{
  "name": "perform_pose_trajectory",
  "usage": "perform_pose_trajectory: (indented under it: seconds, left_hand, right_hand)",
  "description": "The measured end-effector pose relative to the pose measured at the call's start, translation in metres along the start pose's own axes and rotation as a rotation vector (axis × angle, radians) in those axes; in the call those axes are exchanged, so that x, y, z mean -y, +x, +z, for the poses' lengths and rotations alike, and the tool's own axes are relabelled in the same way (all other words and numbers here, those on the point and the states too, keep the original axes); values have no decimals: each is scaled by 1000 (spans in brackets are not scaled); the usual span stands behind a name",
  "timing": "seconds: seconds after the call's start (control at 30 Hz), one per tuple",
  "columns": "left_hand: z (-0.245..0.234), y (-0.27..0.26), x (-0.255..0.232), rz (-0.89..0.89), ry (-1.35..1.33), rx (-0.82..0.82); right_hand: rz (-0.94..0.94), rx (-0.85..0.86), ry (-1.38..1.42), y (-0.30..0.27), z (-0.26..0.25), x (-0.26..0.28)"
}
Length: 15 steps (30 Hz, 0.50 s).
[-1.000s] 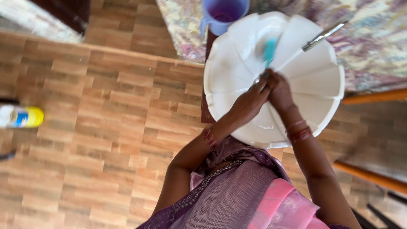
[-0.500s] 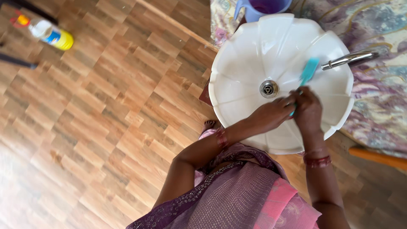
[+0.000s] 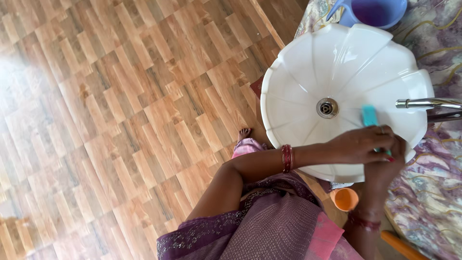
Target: The person scrubs the inside of a white, flower-shaped sink using a blue scrub brush. They move the brush in circular and back-and-forth motions to clean the basin and the area around the drain.
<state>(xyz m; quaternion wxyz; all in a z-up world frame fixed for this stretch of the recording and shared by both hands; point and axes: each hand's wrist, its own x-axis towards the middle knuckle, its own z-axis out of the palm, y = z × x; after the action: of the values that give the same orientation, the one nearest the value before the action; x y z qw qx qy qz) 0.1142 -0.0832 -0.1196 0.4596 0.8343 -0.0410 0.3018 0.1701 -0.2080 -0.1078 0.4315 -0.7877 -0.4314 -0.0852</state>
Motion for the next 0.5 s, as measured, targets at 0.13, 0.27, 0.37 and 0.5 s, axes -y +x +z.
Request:
perform_pose_trajectory:
  seconds: [0.13,0.27,0.37,0.5]
  left_hand:
    - [9,13,8,-34,68,-65]
    - [29,41,-1,-33,-131,-76]
    - [47,50,3,-112,-126,-25]
    - [44,39,32,0,56,-109]
  right_hand:
    - [-47,60,3,15,6,-15]
    - [-58,34,-40,14,-45,-2]
    - [-12,-19,-93,10,-43,-17]
    - [88,-16,323,12,12,-57]
